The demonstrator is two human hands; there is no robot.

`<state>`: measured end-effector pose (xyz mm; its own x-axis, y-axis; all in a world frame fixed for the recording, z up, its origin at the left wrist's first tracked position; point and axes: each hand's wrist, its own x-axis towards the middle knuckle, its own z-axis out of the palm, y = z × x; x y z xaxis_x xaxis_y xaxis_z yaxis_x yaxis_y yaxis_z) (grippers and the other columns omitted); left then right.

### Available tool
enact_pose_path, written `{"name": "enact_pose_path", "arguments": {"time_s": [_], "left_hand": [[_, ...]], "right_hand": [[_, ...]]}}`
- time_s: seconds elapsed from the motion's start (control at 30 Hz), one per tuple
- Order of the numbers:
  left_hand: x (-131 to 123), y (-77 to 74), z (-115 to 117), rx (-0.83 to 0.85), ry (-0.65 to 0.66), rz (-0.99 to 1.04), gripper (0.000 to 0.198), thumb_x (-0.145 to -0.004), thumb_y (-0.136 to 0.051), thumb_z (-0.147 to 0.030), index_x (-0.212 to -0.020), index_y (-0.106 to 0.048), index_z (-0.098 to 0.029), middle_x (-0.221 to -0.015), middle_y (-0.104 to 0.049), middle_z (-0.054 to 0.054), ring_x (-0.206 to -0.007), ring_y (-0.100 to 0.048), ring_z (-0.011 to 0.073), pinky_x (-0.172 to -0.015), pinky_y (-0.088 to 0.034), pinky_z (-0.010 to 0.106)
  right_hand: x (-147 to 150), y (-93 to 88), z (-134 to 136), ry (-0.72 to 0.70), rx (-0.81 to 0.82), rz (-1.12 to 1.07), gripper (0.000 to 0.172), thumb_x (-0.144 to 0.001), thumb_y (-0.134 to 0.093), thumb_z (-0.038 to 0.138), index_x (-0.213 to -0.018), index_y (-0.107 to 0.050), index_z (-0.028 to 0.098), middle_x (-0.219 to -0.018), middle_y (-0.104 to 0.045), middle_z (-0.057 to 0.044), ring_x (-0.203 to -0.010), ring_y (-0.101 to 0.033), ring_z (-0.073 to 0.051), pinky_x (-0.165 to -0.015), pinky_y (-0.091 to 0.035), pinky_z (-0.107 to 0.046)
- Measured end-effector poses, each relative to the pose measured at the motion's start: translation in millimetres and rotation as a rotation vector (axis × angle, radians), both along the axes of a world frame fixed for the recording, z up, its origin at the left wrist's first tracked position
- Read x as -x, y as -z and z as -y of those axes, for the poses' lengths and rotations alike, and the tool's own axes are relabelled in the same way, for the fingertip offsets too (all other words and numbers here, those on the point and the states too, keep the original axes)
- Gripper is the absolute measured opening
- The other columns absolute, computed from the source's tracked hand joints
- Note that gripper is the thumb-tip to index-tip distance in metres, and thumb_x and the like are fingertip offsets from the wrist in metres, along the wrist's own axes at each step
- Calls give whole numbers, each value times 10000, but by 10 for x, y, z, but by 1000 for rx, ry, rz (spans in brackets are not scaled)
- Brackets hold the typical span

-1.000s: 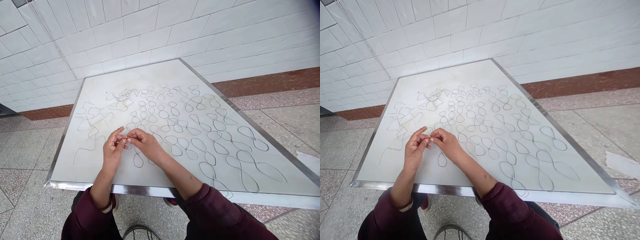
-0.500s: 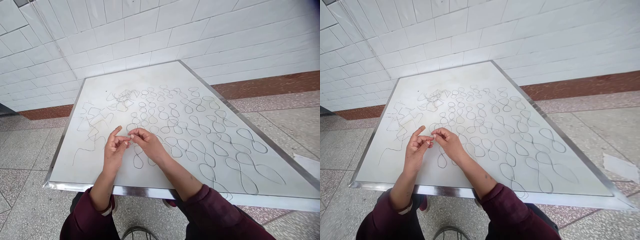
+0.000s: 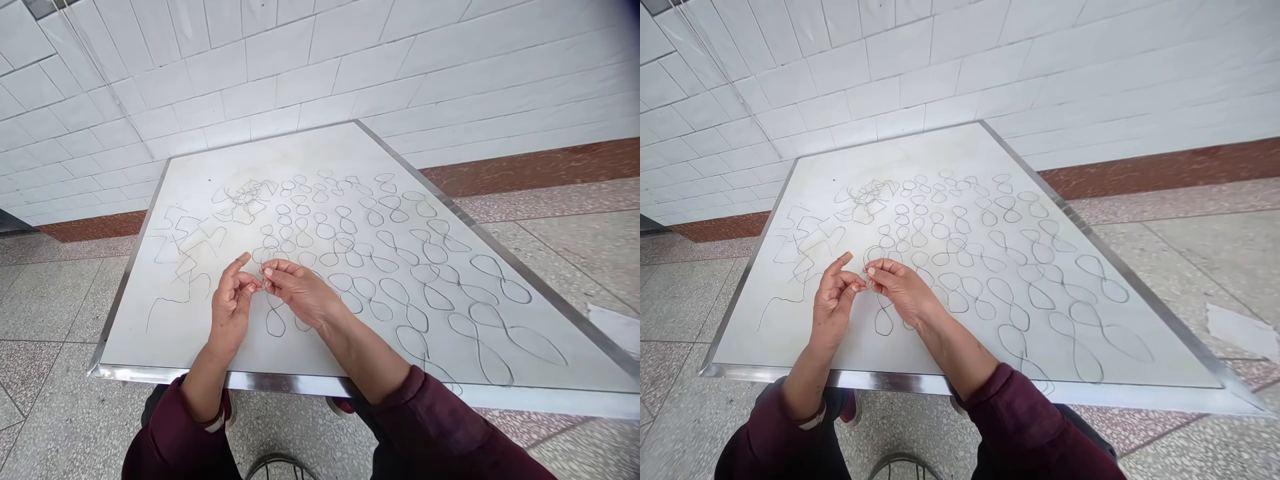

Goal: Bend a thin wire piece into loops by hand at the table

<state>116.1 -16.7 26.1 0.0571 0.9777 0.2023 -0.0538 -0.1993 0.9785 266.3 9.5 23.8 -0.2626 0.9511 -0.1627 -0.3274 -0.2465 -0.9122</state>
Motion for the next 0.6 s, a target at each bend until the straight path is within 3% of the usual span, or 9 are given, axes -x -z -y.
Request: {"name": "enact_pose_path", "arguments": {"time_s": [0.17,0.33,0.5,0.6], "left_hand": [[47,42,-27,37,22,24,508,-887,-627,-286,-1374,-482,-305,-898,-637,6,-889,-609,146,-956,-459,352],[46,73,-59,123,5,109,493,-852,-660,-315,-1329,-537,-298,-1114,-643,61,-1051,-601,190,-887,-495,340],[29,97,-85,257,-13,179,431,-816,-691,-285,-1238,-614,-237,-1000,-683,53,-828,-640,150,-789,-509,323],[25,91,-92,312,-7,248,417,-791,-709,-252,-1200,-636,-220,-955,-687,42,-806,-634,140,-776,-509,312]], "right_hand": [[16,15,9,68,-63,160,203,-802,-673,423,-853,-681,227,-872,-656,-6,-860,-586,-164,-903,-439,-370],[21,-15,15,93,-77,266,206,-802,-664,423,-890,-701,240,-912,-692,-15,-899,-614,-185,-880,-452,-376],[16,-8,5,65,-34,280,225,-796,-665,426,-904,-706,233,-975,-711,-31,-979,-629,-206,-943,-446,-406],[17,17,0,38,-22,288,246,-811,-650,453,-939,-714,252,-1033,-713,-33,-1031,-618,-212,-966,-436,-411]]}}
